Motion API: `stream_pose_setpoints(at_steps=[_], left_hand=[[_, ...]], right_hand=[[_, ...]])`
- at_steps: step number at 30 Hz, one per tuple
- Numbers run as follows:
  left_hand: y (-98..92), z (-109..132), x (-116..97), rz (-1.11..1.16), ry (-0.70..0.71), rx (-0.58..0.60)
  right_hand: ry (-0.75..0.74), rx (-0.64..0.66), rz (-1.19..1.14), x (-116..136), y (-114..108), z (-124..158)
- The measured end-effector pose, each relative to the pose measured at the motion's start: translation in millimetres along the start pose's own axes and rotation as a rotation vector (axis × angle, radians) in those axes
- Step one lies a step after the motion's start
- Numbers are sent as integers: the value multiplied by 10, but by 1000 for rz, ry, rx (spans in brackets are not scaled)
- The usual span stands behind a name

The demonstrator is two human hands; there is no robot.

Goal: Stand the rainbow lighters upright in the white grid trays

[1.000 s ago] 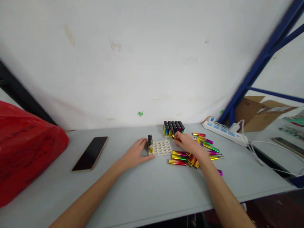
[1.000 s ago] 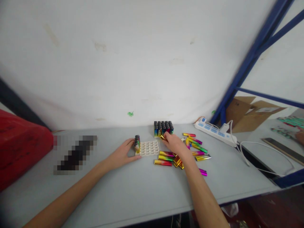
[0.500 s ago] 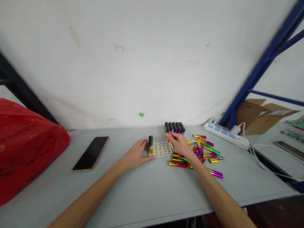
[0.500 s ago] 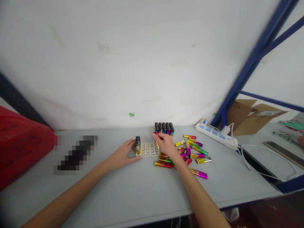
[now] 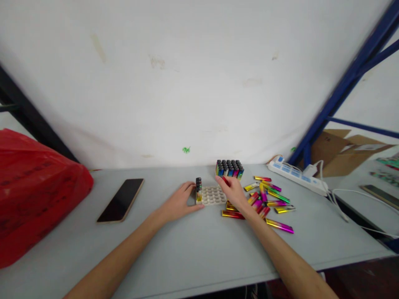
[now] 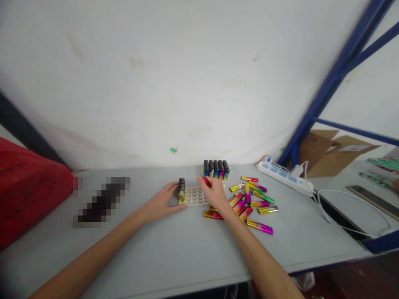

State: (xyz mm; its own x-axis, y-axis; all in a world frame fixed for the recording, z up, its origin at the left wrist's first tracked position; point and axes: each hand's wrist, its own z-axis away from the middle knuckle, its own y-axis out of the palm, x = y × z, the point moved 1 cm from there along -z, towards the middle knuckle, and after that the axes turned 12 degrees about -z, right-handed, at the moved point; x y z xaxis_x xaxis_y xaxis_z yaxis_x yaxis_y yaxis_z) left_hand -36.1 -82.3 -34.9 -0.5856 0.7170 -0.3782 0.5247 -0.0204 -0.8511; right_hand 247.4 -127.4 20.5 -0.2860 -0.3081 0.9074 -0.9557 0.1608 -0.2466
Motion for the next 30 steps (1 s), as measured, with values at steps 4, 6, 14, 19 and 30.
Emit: stream_pose_setpoints(at_steps=[4,6,14,19,30], left_hand=[[-2,5,-5,4,-4,1],[-2,8,-6,3,-8,8],[16,13,3,8,-13,-6],[27,17,1,25,-21,5],[-96,-18,92,77,25,92]], right_hand=[[-11,4,42,-29,43,19],[-23,11,53,-46,66,25],[-104,134,56,-39,127,84],[-244,261,182,12,151,141],[-162,481,202,48,189,182]])
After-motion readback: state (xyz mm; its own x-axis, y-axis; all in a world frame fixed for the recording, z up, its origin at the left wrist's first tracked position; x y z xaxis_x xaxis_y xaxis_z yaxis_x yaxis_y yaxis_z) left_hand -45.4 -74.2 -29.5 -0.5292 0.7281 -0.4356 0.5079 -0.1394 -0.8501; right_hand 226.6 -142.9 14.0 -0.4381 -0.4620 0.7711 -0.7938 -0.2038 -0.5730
